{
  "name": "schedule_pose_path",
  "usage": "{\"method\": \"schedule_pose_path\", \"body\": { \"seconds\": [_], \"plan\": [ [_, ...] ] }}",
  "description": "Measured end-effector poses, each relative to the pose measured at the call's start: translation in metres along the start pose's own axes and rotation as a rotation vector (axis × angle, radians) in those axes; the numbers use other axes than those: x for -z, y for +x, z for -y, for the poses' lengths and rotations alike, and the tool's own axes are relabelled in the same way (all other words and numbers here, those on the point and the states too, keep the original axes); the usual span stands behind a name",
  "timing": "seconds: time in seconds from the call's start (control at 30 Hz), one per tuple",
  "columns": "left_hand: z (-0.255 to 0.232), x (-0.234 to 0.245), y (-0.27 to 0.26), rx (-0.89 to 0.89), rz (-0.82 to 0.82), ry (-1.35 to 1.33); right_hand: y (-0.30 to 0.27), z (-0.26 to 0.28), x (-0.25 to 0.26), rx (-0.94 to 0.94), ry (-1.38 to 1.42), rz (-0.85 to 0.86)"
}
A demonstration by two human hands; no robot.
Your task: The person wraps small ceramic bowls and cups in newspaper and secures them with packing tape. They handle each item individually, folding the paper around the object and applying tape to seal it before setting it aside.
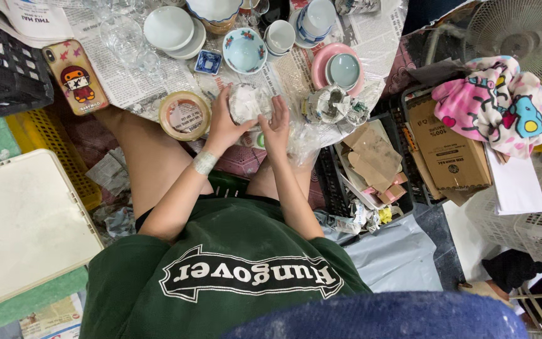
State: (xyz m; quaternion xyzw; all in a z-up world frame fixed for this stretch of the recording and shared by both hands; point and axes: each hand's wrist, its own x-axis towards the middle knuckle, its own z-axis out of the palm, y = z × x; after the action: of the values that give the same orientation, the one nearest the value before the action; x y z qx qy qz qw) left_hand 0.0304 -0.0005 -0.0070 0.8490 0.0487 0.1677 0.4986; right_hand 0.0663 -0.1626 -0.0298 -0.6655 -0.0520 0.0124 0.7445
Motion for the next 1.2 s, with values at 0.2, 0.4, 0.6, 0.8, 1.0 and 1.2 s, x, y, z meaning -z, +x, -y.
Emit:
{"method": "schedule_pose_path", "body": {
  "seconds": [0.2, 0.4, 0.6, 0.8, 1.0, 1.2],
  "plan": [
    [0.012, -0.012, -0.002, 0.436, 0.105, -0.604, 0.003, 0.012, 0.008, -0.074, 0.117, 0.088],
    [0.002, -0.023, -0.011, 0.264, -0.041, -0.476, 0.004, 0.003, -0.008, -0.513, 0.702, -0.05],
    [-0.011, -0.023, -0.026, 0.173, 0.002, -0.261, 0.003, -0.027, 0.001, -0.348, -0.028, -0.074],
    [-0.02, -0.007, -0.013, 0.191, 0.04, -0.404, 0.011, -0.034, 0.025, -0.22, -0.191, 0.211],
    [-0.026, 0.016, 0.005, -0.045, -0.049, -0.183, 0.002, -0.008, 0.031, -0.415, 0.178, 0.074],
    [-0.038, 0.016, 0.005, 0.175, 0.205, -0.266, 0.021, 0.005, 0.022, -0.422, 0.356, -0.244]
  ]
}}
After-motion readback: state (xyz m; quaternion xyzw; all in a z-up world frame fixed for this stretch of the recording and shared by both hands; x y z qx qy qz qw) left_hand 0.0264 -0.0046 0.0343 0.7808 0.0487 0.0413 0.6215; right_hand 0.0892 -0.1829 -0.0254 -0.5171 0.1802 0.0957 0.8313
